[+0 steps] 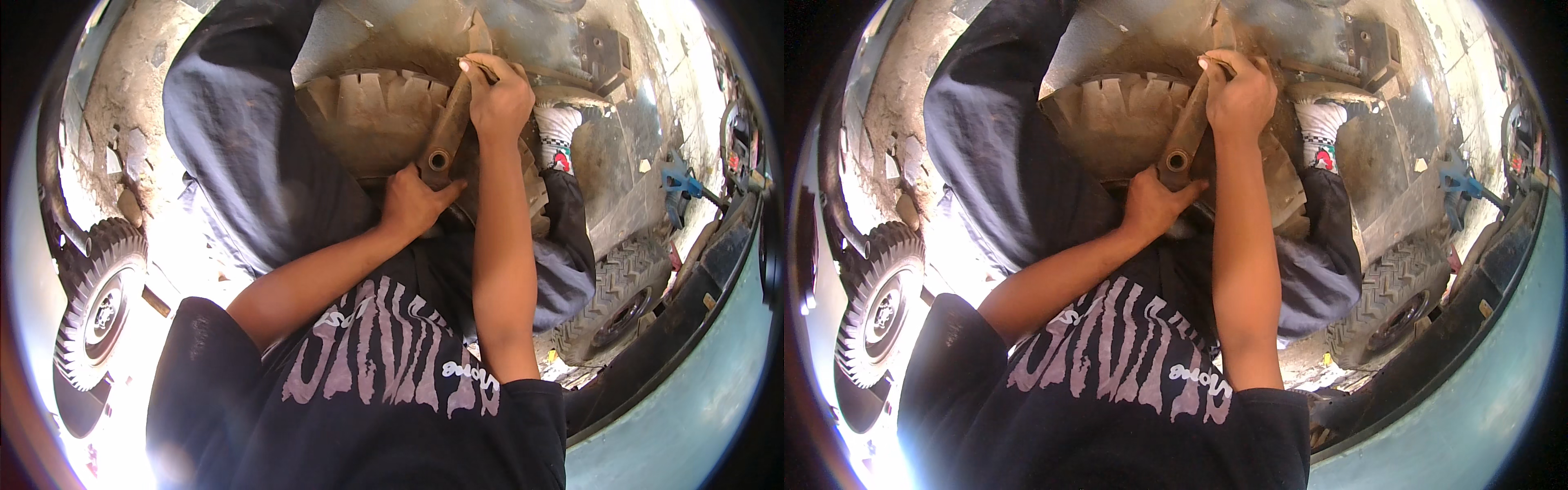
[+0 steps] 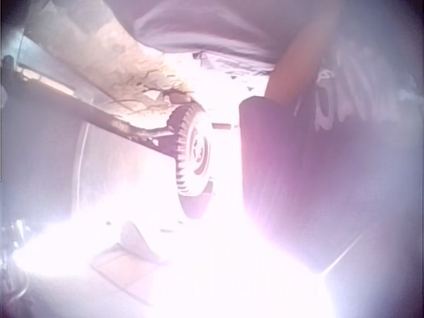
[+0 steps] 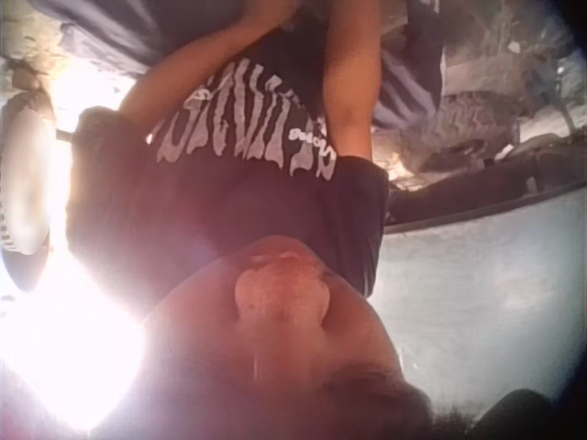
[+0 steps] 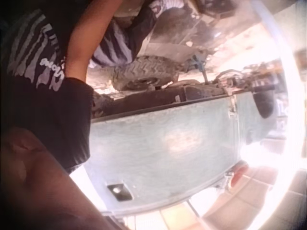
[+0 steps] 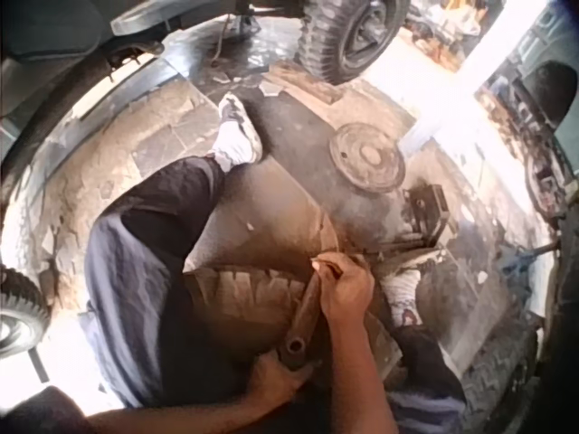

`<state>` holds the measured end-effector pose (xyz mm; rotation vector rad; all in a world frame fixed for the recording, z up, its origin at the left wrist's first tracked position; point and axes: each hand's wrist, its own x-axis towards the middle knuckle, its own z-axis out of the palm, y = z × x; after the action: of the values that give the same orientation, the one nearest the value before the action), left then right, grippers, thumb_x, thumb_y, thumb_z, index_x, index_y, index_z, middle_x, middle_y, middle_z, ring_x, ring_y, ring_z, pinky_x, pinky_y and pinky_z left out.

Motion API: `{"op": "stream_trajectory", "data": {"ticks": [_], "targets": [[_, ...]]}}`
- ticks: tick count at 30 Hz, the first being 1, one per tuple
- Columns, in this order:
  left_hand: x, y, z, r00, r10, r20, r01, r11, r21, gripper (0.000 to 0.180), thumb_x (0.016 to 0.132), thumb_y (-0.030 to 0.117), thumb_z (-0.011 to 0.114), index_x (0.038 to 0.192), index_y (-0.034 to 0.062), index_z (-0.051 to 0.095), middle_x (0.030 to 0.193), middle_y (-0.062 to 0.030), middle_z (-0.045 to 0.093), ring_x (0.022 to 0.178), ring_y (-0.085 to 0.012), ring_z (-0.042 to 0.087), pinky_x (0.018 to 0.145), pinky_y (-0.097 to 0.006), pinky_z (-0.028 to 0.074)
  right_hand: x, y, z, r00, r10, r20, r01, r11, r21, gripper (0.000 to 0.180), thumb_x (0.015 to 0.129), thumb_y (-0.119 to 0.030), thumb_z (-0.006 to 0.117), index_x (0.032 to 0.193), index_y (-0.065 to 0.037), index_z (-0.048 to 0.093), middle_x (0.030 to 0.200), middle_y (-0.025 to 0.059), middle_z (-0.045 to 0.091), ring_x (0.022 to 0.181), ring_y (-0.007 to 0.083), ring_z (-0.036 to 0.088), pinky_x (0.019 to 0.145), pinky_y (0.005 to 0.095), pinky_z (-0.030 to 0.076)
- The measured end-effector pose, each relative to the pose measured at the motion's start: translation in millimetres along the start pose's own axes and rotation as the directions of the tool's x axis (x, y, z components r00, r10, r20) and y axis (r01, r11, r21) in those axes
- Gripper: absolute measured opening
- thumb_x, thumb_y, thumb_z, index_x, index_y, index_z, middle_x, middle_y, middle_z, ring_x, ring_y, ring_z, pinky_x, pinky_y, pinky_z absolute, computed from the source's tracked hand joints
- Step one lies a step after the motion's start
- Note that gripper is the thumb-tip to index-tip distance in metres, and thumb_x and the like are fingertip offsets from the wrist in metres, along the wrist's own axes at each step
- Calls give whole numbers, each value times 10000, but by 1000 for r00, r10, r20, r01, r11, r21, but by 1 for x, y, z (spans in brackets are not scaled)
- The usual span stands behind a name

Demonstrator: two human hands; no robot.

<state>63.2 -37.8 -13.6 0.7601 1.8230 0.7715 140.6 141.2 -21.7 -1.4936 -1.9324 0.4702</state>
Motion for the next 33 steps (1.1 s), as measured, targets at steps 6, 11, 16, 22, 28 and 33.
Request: {"op": "stream_trajectory", "data": {"ticks": [6,11,16,22,28,33], "targets": [[0,-8,3,999,39,-13,-40,995,-87,664,756,407,938,974,-166,685,925,-341,747,930,-472,765,826,-485,605,-47,-24,-28,985,139,103,-146,987,64,176,823,-194,903,979,-132,850,947,135,744,848,326,725,772,417,568],[0,-5,2,1000,21,9,-20,994,-112,630,759,393,938,970,-148,694,925,-328,753,937,-459,771,825,-483,609,-67,-30,-50,948,242,204,-262,962,76,181,841,-172,896,1012,-128,857,979,124,743,878,295,731,801,397,570],[-1,4,-3,999,26,18,-24,994,-108,604,772,385,935,978,-131,700,926,-309,760,948,-443,777,823,-476,612,-56,-32,-49,939,61,339,-116,983,142,196,834,-134,886,1028,-117,860,952,97,737,899,258,726,820,374,565],[-1,2,-2,999,53,3,-52,994,-92,588,777,374,932,990,-122,699,937,-298,766,960,-428,780,819,-456,616,-67,-29,-53,903,-18,430,-78,976,204,218,810,-138,900,1025,-137,869,919,59,721,831,227,702,757,363,554],[0,-5,0,998,62,6,-60,990,-124,567,786,358,919,995,-121,699,932,-302,763,959,-425,781,815,-454,615,-90,-17,-75,920,184,347,-224,971,79,218,796,-147,916,1007,-125,867,819,79,673,746,230,655,686,358,526],[2,-6,3,999,44,-8,-45,997,-62,553,795,356,907,992,-120,706,929,-308,758,962,-428,778,812,-457,614,-93,-25,-50,939,232,253,-278,946,165,196,813,-164,919,995,-117,862,813,105,694,747,240,674,687,371,530]]}}
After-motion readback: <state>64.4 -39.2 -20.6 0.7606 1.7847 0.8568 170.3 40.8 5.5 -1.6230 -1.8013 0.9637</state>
